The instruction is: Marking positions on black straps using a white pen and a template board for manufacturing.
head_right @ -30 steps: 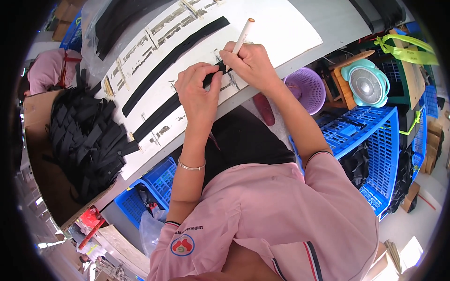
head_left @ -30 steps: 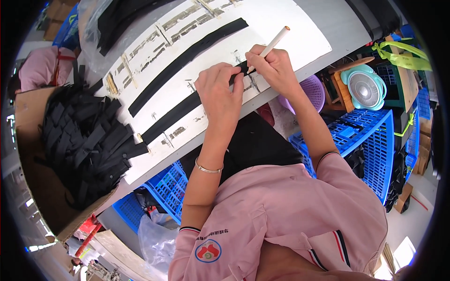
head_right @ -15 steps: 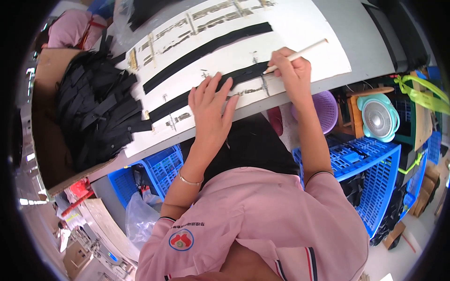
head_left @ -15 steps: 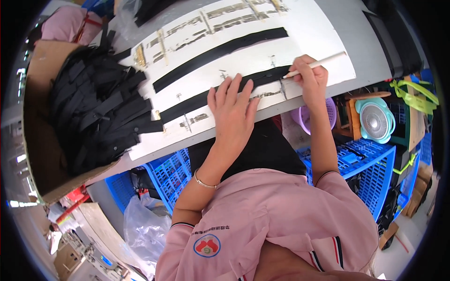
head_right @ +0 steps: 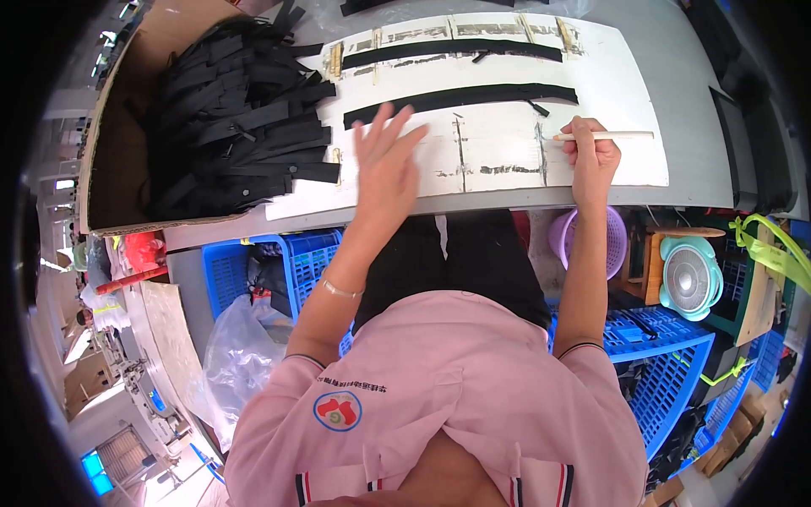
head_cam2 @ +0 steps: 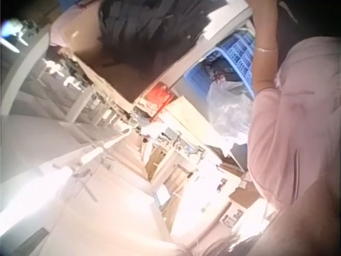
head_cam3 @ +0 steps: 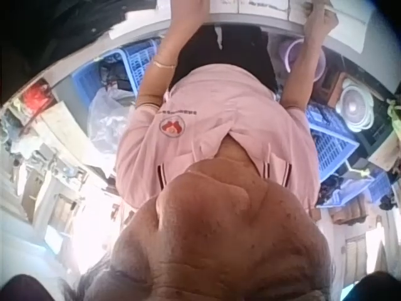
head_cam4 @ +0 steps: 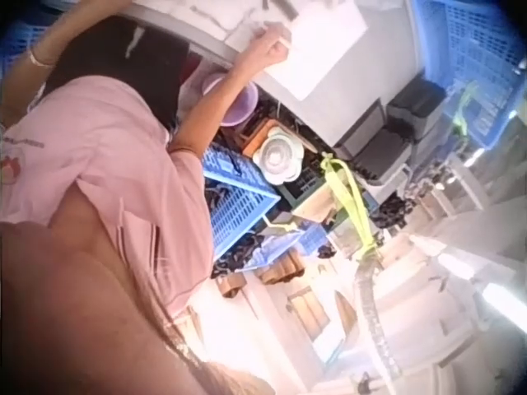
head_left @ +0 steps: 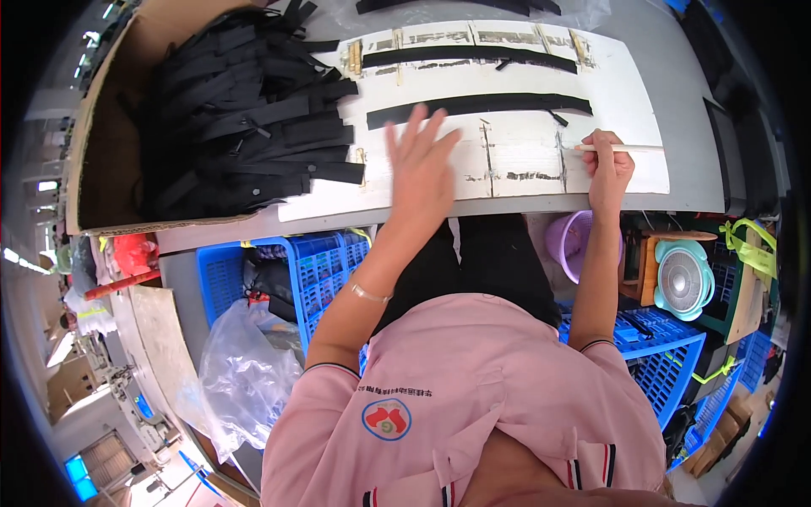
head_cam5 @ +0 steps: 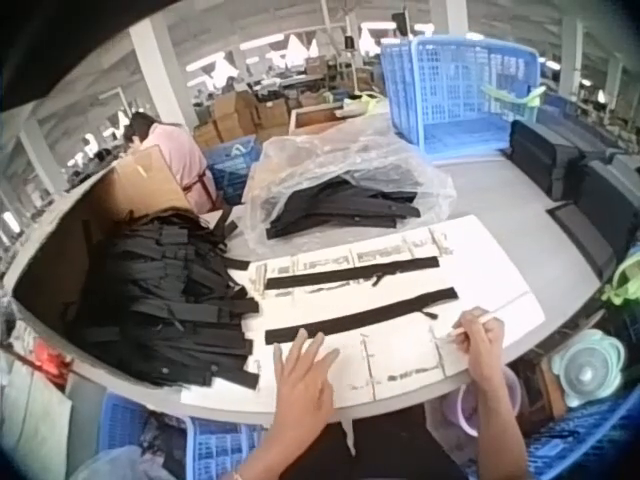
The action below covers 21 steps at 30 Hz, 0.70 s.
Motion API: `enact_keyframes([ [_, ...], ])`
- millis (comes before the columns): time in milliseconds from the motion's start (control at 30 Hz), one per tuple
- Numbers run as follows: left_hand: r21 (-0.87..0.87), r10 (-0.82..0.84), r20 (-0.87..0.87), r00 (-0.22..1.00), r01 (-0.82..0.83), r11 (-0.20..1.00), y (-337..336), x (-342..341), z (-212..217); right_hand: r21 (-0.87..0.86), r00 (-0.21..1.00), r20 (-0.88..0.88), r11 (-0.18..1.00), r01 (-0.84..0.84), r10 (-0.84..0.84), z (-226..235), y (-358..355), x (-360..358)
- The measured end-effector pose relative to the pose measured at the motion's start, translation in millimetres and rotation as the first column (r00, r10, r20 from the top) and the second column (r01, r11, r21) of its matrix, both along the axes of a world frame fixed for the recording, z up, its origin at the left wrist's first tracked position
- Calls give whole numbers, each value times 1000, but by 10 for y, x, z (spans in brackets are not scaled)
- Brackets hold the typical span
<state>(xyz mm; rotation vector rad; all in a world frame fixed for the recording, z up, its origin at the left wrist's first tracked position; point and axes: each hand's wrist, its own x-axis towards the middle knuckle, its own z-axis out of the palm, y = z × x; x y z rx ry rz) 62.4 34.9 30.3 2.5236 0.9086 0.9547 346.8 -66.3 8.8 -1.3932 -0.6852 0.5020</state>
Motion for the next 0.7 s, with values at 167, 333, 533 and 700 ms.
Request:
enact_keyframes([
  [167,70,259,-228,938,-249,966,21,-1019,-60,-6,1000,17,1000,13,-13,-27,-12,27],
  [333,210,354,-251,901,-307,928,305,-1345,-114,-19,1000,-2,1000,4,-4,-5,12,18],
  [533,176,339,-182,923,-309,935,533,-1185,-82,-76,1000,10,997,1,-1,2,13,6],
  [700,134,206,-53,977,-197,971,403,-582,-6,-128,997,74,991,37,-27,17,7,-5],
])
